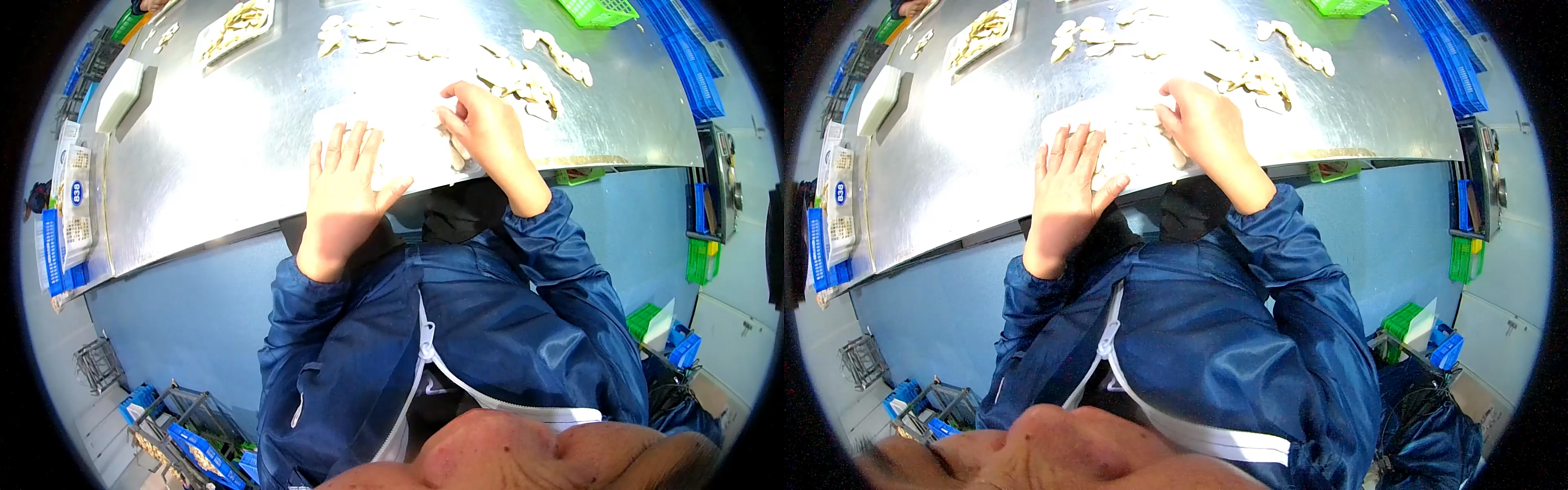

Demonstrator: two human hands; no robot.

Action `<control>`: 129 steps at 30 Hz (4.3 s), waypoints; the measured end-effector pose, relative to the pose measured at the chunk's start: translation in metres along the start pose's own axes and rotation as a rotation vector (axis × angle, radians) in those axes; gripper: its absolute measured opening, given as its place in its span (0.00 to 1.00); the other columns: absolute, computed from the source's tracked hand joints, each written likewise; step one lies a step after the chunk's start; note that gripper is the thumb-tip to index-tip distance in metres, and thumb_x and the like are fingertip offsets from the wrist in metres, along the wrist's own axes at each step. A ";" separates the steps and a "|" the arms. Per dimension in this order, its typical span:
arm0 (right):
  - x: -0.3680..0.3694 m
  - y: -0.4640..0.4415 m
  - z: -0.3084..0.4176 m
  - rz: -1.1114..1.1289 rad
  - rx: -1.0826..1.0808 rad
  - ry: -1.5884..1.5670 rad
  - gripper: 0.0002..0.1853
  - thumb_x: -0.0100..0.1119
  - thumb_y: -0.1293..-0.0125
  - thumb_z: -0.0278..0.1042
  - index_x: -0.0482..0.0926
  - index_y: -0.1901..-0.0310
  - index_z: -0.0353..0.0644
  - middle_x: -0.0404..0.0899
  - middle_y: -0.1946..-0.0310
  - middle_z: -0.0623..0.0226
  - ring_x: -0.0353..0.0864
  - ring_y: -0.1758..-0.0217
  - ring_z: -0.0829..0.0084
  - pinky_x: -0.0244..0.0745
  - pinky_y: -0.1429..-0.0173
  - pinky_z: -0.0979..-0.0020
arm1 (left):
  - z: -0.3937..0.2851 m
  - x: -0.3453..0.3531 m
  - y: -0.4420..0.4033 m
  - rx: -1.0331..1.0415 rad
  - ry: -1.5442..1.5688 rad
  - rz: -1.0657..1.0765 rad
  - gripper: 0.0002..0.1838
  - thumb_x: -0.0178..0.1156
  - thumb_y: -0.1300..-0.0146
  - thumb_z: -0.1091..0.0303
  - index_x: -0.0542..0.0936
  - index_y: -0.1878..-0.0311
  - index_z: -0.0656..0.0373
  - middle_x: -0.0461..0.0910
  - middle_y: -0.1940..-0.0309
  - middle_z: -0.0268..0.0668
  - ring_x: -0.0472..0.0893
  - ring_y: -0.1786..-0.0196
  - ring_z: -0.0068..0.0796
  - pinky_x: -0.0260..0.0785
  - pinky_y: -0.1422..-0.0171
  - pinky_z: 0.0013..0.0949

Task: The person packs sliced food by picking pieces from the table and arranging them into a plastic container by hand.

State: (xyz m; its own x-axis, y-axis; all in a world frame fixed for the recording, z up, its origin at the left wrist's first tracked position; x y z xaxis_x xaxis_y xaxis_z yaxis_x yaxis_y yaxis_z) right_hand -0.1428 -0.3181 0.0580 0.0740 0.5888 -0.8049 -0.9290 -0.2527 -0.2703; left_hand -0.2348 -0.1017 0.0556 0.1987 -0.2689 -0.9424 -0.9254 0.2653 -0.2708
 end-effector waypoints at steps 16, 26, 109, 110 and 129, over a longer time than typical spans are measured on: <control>-0.015 0.040 0.015 -0.035 -0.275 0.254 0.16 0.69 0.38 0.41 0.84 0.51 0.45 0.78 0.39 0.62 0.69 0.29 0.58 0.59 0.28 0.47 | -0.001 -0.004 -0.007 0.066 -0.015 0.061 0.42 0.59 0.33 0.35 0.72 0.26 0.59 0.68 0.25 0.50 0.64 0.21 0.54 0.49 0.18 0.60; -0.024 0.036 0.006 -0.137 -0.182 0.178 0.10 0.71 0.41 0.40 0.84 0.66 0.44 0.78 0.60 0.67 0.75 0.50 0.61 0.64 0.47 0.57 | -0.006 0.002 -0.013 0.060 0.046 0.131 0.45 0.57 0.32 0.33 0.69 0.24 0.61 0.64 0.23 0.51 0.60 0.19 0.56 0.46 0.17 0.59; 0.010 0.042 -0.043 -0.533 -0.085 -0.126 0.19 0.64 0.38 0.29 0.76 0.45 0.40 0.77 0.55 0.59 0.77 0.54 0.61 0.66 0.42 0.58 | -0.082 -0.184 -0.059 0.657 0.654 -0.121 0.24 0.68 0.50 0.76 0.78 0.47 0.59 0.84 0.55 0.49 0.83 0.60 0.44 0.77 0.61 0.39; 0.012 0.042 -0.042 -0.525 -0.092 -0.124 0.19 0.64 0.38 0.29 0.76 0.45 0.39 0.77 0.55 0.58 0.77 0.54 0.61 0.66 0.43 0.58 | -0.081 -0.185 -0.056 0.661 0.655 -0.118 0.24 0.68 0.50 0.75 0.78 0.46 0.59 0.84 0.55 0.49 0.83 0.60 0.44 0.77 0.61 0.39; 0.010 0.045 -0.038 -0.529 -0.052 -0.043 0.20 0.64 0.37 0.29 0.75 0.44 0.39 0.78 0.52 0.59 0.77 0.55 0.62 0.64 0.42 0.59 | -0.069 -0.215 -0.042 0.668 0.626 -0.213 0.30 0.70 0.43 0.70 0.71 0.37 0.55 0.83 0.53 0.53 0.84 0.60 0.45 0.77 0.64 0.39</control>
State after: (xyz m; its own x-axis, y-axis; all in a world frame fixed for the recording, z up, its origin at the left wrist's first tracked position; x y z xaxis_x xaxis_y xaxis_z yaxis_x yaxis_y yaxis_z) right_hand -0.1696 -0.3529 0.0177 0.5117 0.6770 -0.5290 -0.7492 0.0503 -0.6604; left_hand -0.2609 -0.1192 0.2833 -0.0473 -0.7706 -0.6355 -0.4744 0.5772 -0.6646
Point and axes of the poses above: each hand's wrist, its own y-axis away from the middle knuckle, its own x-axis out of the palm, z = x × y, the point moved 1 cm from there along -y, towards the middle knuckle
